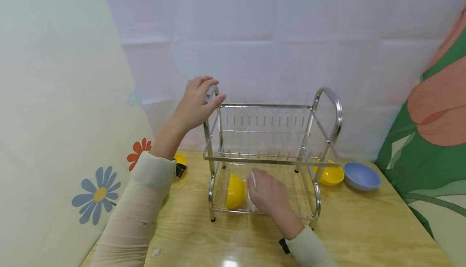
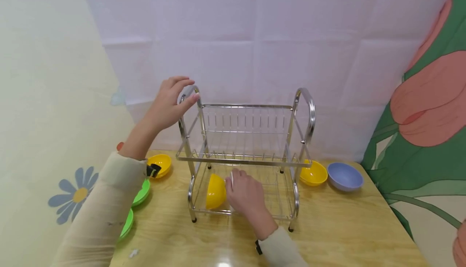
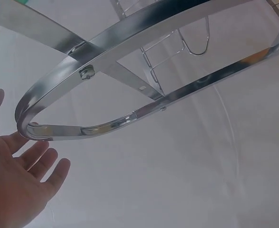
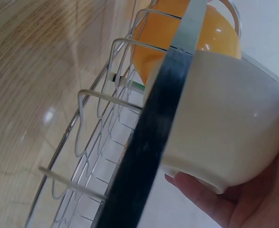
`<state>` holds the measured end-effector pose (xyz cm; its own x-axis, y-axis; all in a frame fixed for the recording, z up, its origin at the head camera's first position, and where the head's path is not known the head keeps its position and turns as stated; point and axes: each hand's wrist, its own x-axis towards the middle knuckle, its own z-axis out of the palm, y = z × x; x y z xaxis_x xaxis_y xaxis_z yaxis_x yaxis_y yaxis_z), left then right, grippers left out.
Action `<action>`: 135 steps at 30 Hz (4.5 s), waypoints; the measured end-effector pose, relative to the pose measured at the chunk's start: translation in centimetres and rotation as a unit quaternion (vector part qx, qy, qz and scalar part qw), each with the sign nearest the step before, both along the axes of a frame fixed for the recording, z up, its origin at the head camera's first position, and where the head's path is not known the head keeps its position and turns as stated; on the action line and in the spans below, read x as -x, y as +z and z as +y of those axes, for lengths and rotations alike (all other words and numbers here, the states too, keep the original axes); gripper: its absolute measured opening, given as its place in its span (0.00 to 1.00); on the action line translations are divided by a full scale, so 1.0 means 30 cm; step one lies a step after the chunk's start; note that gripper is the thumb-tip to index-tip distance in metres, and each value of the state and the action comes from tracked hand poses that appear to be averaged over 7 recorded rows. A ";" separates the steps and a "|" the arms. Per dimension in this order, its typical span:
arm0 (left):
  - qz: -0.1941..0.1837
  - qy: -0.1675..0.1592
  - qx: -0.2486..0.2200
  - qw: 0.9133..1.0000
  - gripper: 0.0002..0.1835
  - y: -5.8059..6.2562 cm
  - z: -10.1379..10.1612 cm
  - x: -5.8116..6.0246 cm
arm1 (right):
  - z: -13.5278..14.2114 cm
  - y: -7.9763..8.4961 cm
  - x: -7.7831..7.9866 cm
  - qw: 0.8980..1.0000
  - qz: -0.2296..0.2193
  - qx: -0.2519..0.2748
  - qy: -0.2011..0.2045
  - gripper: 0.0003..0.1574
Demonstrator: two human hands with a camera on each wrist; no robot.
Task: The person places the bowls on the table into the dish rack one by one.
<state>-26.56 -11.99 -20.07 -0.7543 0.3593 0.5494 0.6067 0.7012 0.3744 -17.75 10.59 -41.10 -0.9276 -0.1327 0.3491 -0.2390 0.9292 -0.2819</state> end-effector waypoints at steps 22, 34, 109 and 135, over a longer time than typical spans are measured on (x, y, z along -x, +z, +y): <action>-0.097 0.108 0.080 0.986 0.41 0.029 0.060 0.057 | -0.063 -0.042 0.074 0.997 -0.070 0.000 -0.025 0.29; -0.145 0.134 0.122 0.973 0.47 0.071 0.113 0.043 | -0.105 -0.067 0.079 0.997 -0.072 0.005 -0.015 0.28; -0.089 0.174 0.084 0.977 0.32 -0.003 0.108 0.006 | 0.346 0.164 -0.257 1.000 0.004 0.017 0.002 0.34; -0.083 0.172 0.104 0.976 0.33 0.002 0.145 -0.004 | 0.602 0.147 -0.269 0.998 -0.035 -0.011 -0.055 0.31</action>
<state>-26.45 -7.63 -20.02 -0.9226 0.1592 0.3513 0.2642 0.9244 0.2751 -9.67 28.65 -36.67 -0.9591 -0.0361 0.2808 -0.1162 0.9547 -0.2739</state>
